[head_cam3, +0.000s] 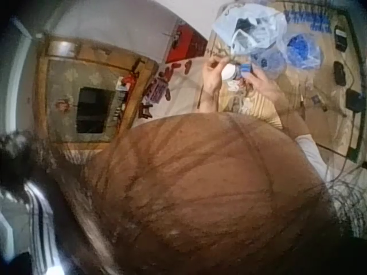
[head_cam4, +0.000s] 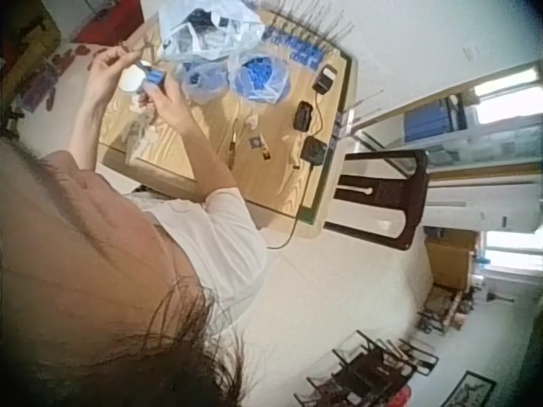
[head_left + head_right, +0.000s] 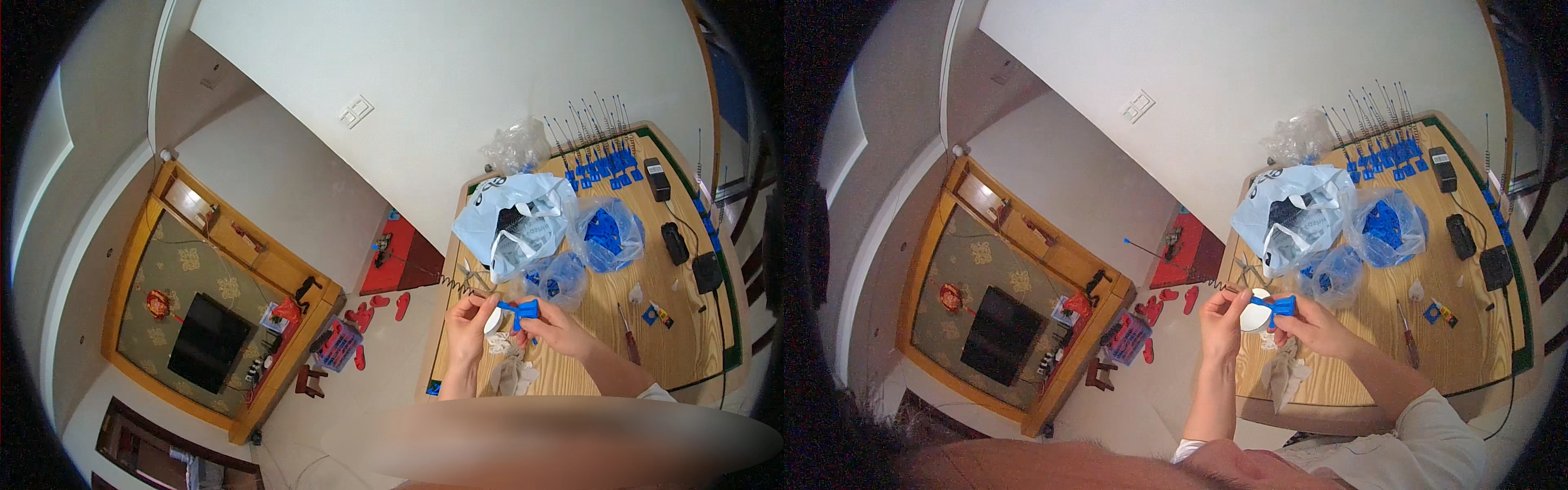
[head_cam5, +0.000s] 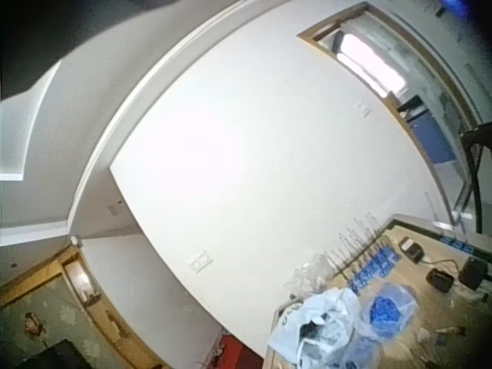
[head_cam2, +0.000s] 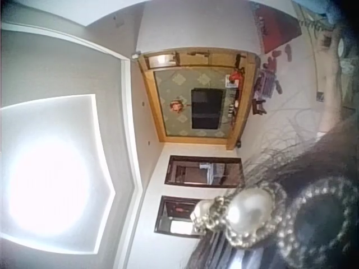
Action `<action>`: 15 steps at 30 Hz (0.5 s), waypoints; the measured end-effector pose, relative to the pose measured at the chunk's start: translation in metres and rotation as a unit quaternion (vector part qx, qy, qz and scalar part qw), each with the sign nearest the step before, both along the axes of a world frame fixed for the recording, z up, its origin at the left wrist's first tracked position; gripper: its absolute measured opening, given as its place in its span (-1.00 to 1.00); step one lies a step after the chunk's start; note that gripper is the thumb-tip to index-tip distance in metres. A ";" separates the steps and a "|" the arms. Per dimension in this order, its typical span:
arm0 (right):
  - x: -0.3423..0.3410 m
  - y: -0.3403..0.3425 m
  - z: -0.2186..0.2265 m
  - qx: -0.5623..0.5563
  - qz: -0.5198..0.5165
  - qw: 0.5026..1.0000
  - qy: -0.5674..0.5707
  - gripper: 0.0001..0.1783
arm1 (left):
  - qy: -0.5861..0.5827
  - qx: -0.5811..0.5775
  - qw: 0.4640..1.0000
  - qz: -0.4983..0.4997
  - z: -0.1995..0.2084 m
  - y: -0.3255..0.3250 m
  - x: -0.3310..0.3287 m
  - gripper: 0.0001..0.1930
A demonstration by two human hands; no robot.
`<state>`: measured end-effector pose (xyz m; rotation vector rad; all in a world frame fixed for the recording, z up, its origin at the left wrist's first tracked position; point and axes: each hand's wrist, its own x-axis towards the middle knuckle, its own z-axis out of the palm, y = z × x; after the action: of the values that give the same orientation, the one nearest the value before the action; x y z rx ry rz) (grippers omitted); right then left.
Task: The person assembles small electrical components by hand, combining electrical wires, springs, and plastic component housing.
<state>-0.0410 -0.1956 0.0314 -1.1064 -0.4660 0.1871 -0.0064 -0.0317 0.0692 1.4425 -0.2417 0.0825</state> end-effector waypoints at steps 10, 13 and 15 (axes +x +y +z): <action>-0.014 0.004 0.002 -0.124 -0.119 0.977 -0.124 -0.53 | -0.112 -0.071 0.989 -0.066 -0.018 0.009 -0.001 -0.90; -0.019 0.003 0.008 -0.172 -0.146 0.961 -0.160 -0.50 | -0.131 -0.084 0.985 -0.077 -0.021 0.010 -0.002 -0.90; -0.024 0.007 0.013 -0.184 -0.143 0.958 -0.167 -0.48 | -0.134 -0.081 0.985 -0.074 -0.020 0.016 -0.007 -0.90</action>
<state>-0.0646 -0.1891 0.0445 -1.5680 -0.5797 -0.1799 -0.0134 -0.0161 0.0491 1.2452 -0.5499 0.1725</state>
